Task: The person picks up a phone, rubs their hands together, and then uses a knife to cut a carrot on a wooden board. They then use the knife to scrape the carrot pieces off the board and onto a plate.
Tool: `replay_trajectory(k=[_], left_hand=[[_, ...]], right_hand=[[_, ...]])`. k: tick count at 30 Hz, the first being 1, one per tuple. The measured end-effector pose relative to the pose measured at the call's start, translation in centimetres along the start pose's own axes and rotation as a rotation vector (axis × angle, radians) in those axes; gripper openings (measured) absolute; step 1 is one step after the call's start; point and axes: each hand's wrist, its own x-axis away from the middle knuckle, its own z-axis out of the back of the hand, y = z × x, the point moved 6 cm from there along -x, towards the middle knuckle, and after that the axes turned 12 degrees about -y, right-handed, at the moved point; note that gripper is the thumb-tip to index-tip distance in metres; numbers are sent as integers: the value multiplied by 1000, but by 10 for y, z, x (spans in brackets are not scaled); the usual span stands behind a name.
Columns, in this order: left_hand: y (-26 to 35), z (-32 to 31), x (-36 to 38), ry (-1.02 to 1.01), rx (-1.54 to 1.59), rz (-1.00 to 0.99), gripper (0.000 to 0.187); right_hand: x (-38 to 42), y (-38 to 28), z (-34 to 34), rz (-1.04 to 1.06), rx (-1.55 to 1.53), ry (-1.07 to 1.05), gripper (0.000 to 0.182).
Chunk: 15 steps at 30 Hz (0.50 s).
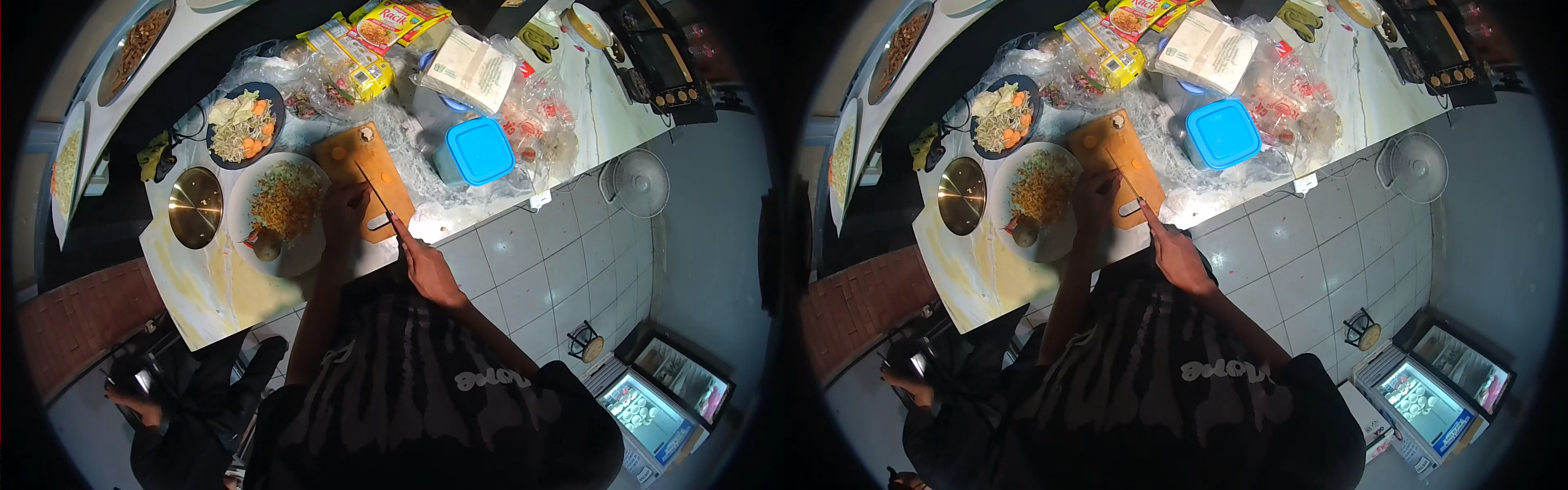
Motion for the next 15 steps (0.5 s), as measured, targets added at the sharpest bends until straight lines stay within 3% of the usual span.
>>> replay_trajectory(k=[15], left_hand=[[3,3,1,-52,43,114,18]], right_hand=[[-15,8,0,-54,87,-15,61]])
